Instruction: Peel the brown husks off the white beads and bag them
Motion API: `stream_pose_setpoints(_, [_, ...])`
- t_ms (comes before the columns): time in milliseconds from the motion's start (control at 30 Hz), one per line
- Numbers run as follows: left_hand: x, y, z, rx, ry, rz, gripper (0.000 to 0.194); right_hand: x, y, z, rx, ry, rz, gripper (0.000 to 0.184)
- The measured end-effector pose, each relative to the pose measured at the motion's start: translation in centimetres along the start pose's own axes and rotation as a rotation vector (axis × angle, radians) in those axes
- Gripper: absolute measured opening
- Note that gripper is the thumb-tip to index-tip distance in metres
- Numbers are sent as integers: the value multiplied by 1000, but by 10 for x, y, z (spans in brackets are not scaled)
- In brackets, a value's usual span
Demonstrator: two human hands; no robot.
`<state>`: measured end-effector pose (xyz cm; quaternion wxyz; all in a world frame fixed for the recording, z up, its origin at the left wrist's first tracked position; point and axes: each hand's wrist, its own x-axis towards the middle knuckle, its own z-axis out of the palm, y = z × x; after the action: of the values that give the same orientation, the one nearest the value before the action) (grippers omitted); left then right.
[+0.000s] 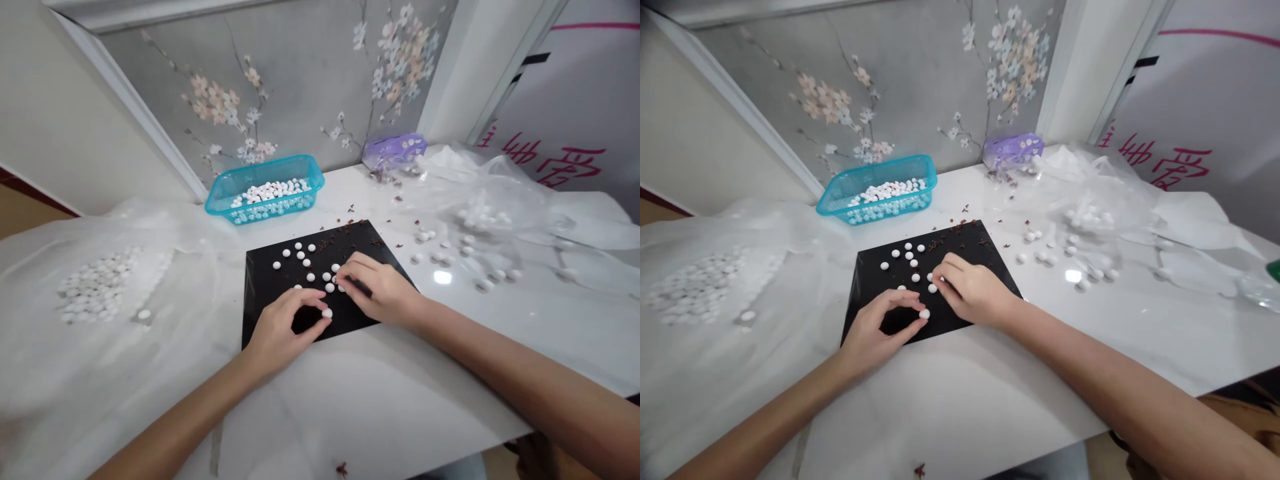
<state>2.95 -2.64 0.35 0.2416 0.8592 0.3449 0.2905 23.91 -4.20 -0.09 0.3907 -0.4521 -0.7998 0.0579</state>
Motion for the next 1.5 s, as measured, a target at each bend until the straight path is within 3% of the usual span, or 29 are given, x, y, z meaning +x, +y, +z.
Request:
stream_pose_setpoints(167, [1, -3, -1, 89, -55, -57, 37, -5, -9, 8, 61, -135, -91, 16])
stream_pose_setpoints(333, [3, -5, -1, 63, -69, -103, 36, -8, -9, 13, -35, -207, -135, 23])
stream_pose_setpoints(567, [3, -5, -1, 5, -86, -143, 33, -10, -10, 16, -37, -227, -138, 25])
stream_pose_setpoints(867, [4, -4, 0, -20, -85, -155, 34, -8, -10, 14, 157, -222, -91, 19])
stream_pose_setpoints(1200, [6, -5, -1, -43, -118, -175, 34, -13, -11, 13, 17, -244, -232, 23])
stream_pose_setpoints(1500, [6, -2, -1, 3, -89, -144, 34, -12, -13, 13, -18, -253, -251, 23])
